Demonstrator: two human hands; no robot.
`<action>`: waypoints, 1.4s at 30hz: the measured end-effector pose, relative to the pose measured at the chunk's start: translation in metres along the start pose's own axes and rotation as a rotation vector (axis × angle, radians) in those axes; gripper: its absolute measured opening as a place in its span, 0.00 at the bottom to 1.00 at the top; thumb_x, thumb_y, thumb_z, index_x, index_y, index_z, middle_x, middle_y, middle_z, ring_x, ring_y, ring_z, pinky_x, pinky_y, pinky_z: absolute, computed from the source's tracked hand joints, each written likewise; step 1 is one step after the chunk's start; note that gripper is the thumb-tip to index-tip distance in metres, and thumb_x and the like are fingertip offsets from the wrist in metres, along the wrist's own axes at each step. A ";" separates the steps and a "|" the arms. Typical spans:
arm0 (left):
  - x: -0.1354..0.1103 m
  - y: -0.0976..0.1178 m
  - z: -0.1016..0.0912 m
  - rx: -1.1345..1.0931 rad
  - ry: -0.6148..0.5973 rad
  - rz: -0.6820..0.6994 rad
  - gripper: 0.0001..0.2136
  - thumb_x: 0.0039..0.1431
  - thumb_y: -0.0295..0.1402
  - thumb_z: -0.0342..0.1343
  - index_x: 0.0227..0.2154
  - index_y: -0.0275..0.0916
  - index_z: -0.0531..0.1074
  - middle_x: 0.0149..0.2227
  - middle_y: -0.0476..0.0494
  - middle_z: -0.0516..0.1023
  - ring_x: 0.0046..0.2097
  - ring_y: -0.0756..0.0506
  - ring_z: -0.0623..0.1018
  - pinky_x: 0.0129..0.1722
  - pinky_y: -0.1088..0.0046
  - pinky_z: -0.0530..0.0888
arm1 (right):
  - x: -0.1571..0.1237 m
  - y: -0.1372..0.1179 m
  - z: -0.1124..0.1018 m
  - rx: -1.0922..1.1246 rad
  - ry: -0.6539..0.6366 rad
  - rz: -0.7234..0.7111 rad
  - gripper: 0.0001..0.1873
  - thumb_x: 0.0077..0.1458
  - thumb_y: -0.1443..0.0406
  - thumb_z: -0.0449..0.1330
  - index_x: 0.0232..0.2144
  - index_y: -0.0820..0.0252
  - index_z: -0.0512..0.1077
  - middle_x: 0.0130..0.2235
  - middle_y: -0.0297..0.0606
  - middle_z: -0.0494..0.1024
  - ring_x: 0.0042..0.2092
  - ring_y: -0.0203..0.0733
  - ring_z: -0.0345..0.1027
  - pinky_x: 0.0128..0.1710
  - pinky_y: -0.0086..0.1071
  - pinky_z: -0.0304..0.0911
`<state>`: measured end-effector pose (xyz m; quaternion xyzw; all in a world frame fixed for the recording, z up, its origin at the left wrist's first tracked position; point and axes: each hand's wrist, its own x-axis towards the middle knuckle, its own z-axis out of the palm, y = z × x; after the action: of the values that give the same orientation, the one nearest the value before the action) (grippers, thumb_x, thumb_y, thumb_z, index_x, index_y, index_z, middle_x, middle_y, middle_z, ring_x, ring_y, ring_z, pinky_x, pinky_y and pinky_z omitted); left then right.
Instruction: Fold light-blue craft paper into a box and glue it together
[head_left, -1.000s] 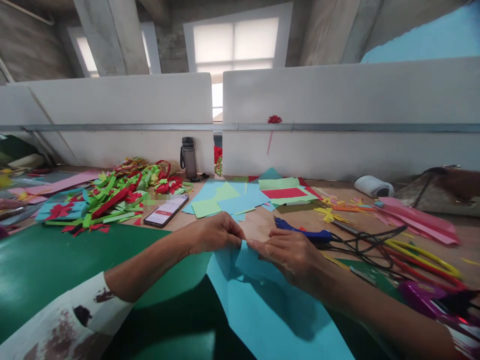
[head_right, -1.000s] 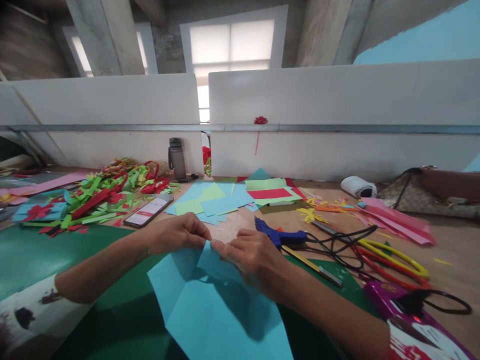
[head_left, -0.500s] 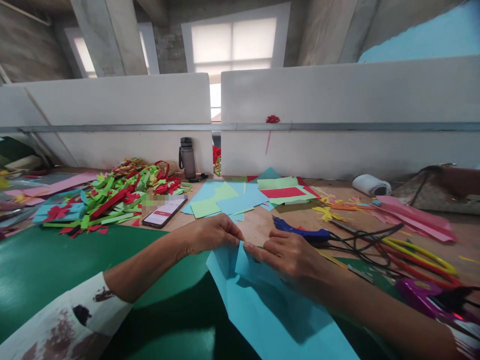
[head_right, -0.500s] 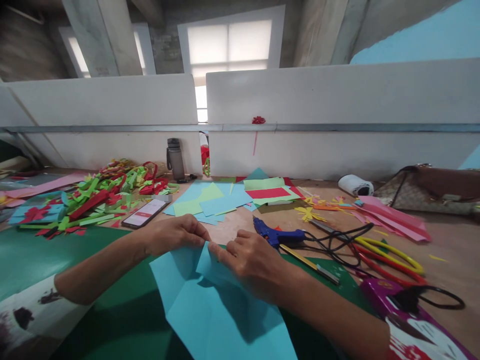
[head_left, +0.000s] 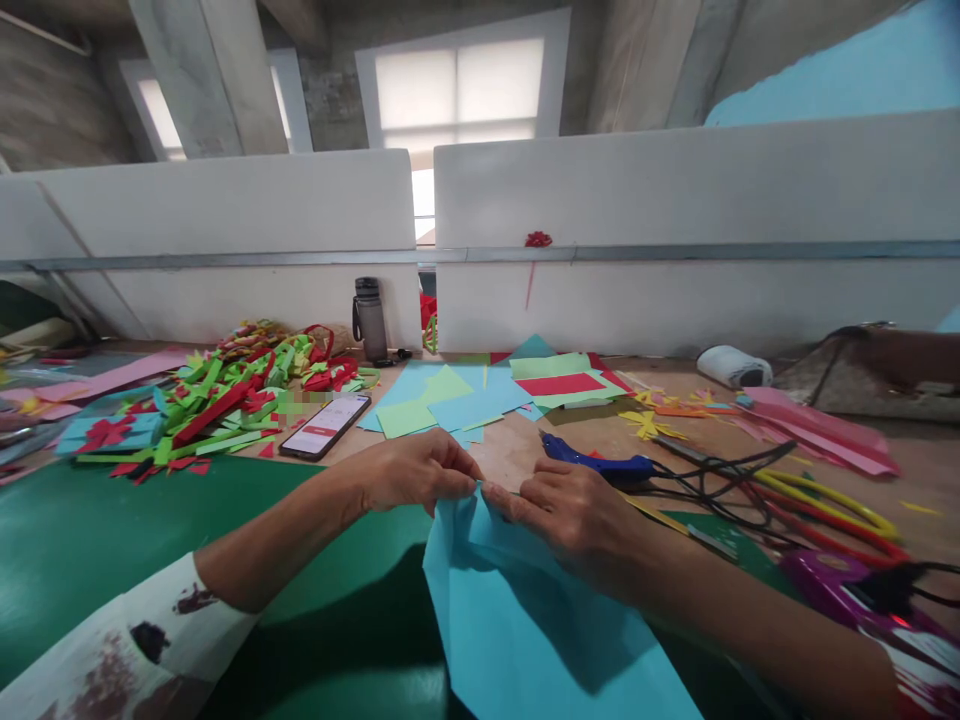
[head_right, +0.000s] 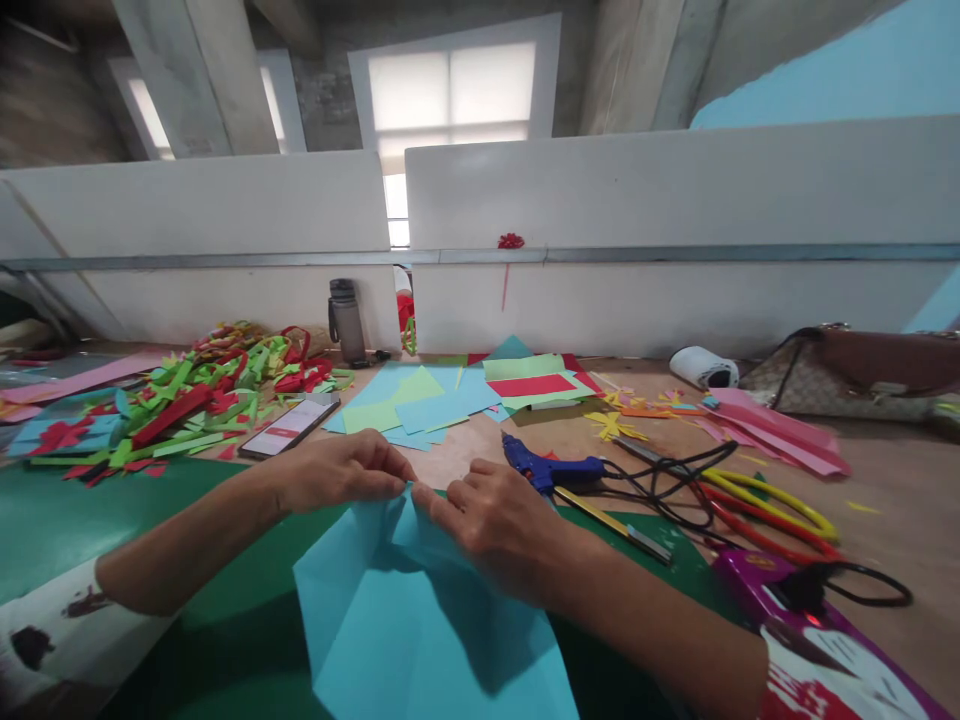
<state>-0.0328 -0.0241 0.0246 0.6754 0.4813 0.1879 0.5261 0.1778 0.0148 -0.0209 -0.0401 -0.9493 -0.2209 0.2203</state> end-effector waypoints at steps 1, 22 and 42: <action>0.001 -0.001 0.000 0.015 -0.002 0.003 0.12 0.48 0.32 0.53 0.32 0.30 0.75 0.22 0.49 0.70 0.25 0.52 0.67 0.25 0.78 0.65 | 0.001 -0.001 0.000 -0.006 -0.010 -0.005 0.17 0.56 0.75 0.48 0.48 0.71 0.65 0.24 0.36 0.70 0.25 0.38 0.60 0.29 0.35 0.54; 0.006 -0.010 0.017 0.438 0.215 0.146 0.11 0.51 0.28 0.45 0.26 0.33 0.73 0.19 0.52 0.65 0.22 0.54 0.60 0.18 0.79 0.55 | 0.014 0.008 -0.020 1.128 -0.332 0.846 0.20 0.52 0.62 0.50 0.14 0.58 0.47 0.17 0.25 0.44 0.20 0.28 0.37 0.19 0.30 0.35; 0.002 -0.008 0.022 0.499 0.225 0.152 0.11 0.49 0.27 0.43 0.23 0.35 0.71 0.19 0.52 0.66 0.21 0.54 0.62 0.18 0.80 0.56 | 0.016 0.003 -0.018 0.931 -0.290 0.750 0.18 0.53 0.64 0.51 0.15 0.60 0.51 0.19 0.26 0.49 0.22 0.29 0.43 0.21 0.28 0.40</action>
<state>-0.0188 -0.0346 0.0084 0.7931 0.5162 0.1763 0.2710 0.1716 0.0090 0.0018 -0.3007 -0.8875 0.3173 0.1458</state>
